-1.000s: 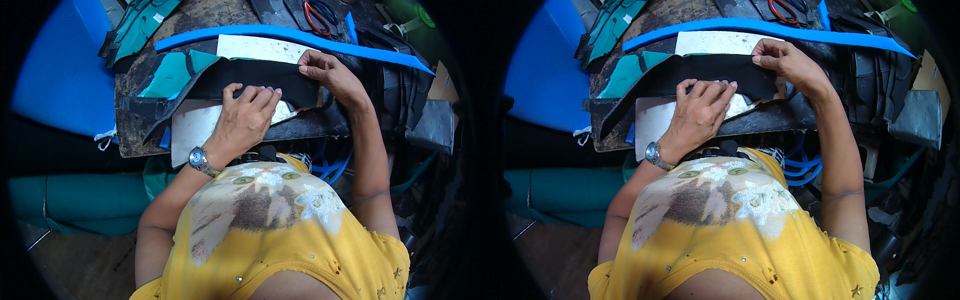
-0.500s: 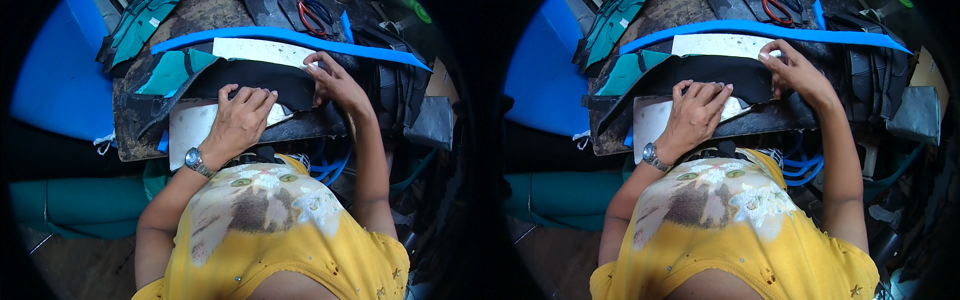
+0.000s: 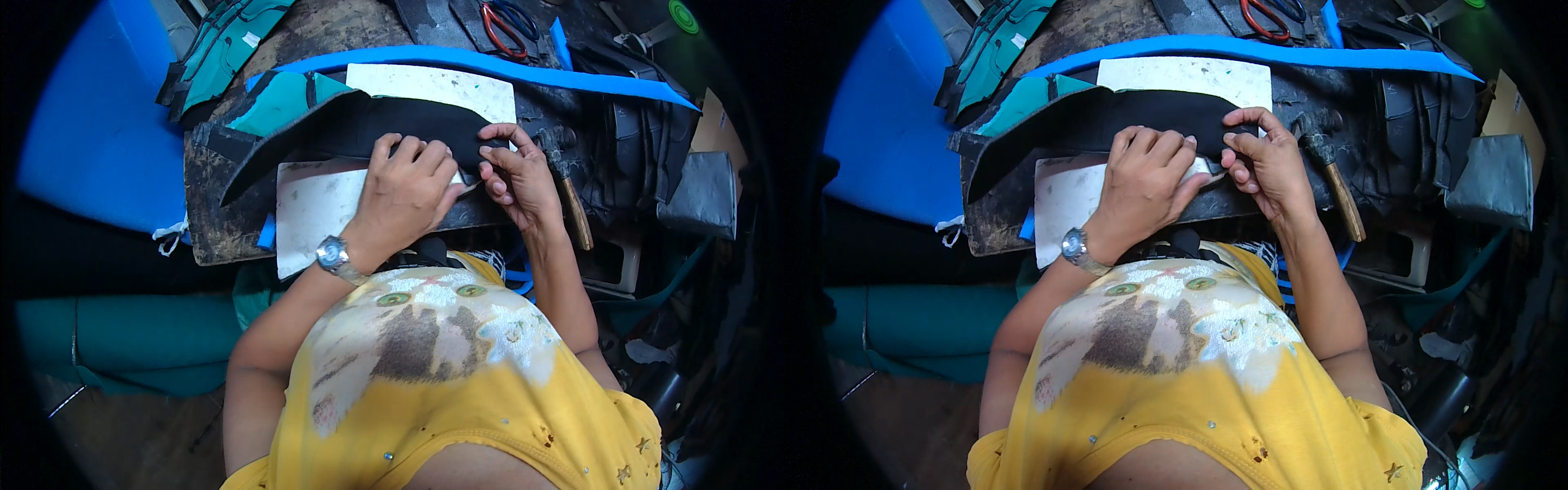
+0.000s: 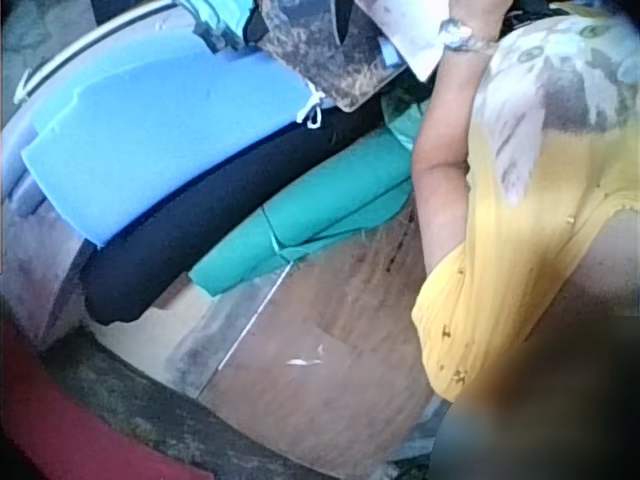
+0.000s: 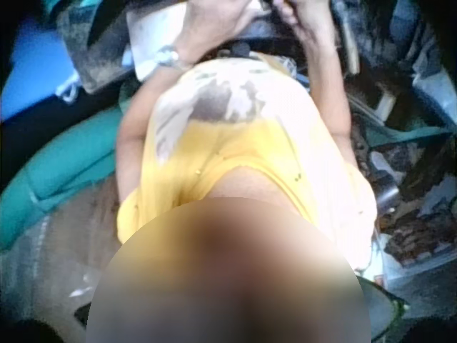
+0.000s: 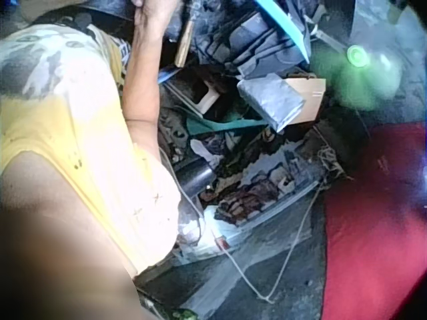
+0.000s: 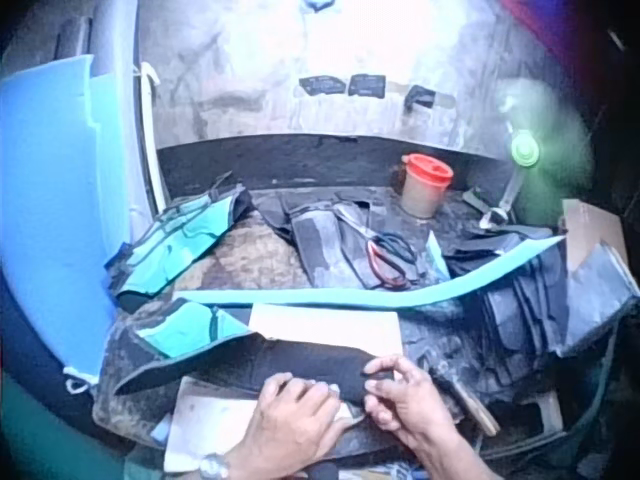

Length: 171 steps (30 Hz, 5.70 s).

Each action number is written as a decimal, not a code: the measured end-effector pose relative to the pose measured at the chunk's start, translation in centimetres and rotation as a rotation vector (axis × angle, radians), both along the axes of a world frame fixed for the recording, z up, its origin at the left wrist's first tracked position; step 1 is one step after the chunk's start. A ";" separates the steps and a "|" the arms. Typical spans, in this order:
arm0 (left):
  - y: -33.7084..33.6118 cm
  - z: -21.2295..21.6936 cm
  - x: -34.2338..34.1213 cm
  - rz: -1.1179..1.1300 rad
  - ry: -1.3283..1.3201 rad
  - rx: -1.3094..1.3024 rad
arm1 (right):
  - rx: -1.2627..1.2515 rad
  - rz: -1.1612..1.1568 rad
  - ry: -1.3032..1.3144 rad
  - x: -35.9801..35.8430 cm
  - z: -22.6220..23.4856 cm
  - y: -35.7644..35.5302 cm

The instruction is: The person assembles a foam component by placing a black fabric strip onto a green foam piece, pressing it with a hammer, trimming a blue foam strip with scissors, and attaching it to the assembly. The person repeats this process for a second unit, handling both foam and fabric pieces throughout.

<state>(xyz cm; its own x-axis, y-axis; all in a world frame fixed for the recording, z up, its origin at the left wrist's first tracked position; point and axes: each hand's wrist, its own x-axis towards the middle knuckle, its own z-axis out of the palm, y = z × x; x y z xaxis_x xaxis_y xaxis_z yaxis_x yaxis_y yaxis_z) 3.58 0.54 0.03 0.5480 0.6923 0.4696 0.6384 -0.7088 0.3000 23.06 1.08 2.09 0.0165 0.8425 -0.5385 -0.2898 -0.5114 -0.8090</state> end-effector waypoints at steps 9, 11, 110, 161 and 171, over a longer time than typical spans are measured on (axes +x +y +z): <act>0.3 -0.2 2.2 0.070 0.209 0.181 | 0.128 0.243 -0.381 0.1 0.6 -0.2; 0.3 -0.2 1.9 0.033 0.235 0.201 | 0.224 0.291 -0.615 -0.2 0.7 -0.3; 3.4 -2.3 -6.1 0.330 -0.560 -0.232 | 1.074 0.408 -1.175 -0.5 0.9 -3.4; 3.2 6.6 -14.1 0.071 0.030 -0.193 | 0.579 0.111 -1.771 8.3 -2.3 -2.2; 4.9 5.4 -9.1 -0.238 0.321 0.093 | 0.975 -0.140 -1.164 3.3 -1.2 -5.2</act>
<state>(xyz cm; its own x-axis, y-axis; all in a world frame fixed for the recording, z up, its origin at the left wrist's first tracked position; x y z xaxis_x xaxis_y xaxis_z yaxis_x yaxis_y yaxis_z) -5.56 5.41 5.43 0.8165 0.4912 0.3034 0.5042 -0.8627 0.0397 26.36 -4.14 0.85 0.1329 0.8057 0.5772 0.7271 0.3165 -0.6092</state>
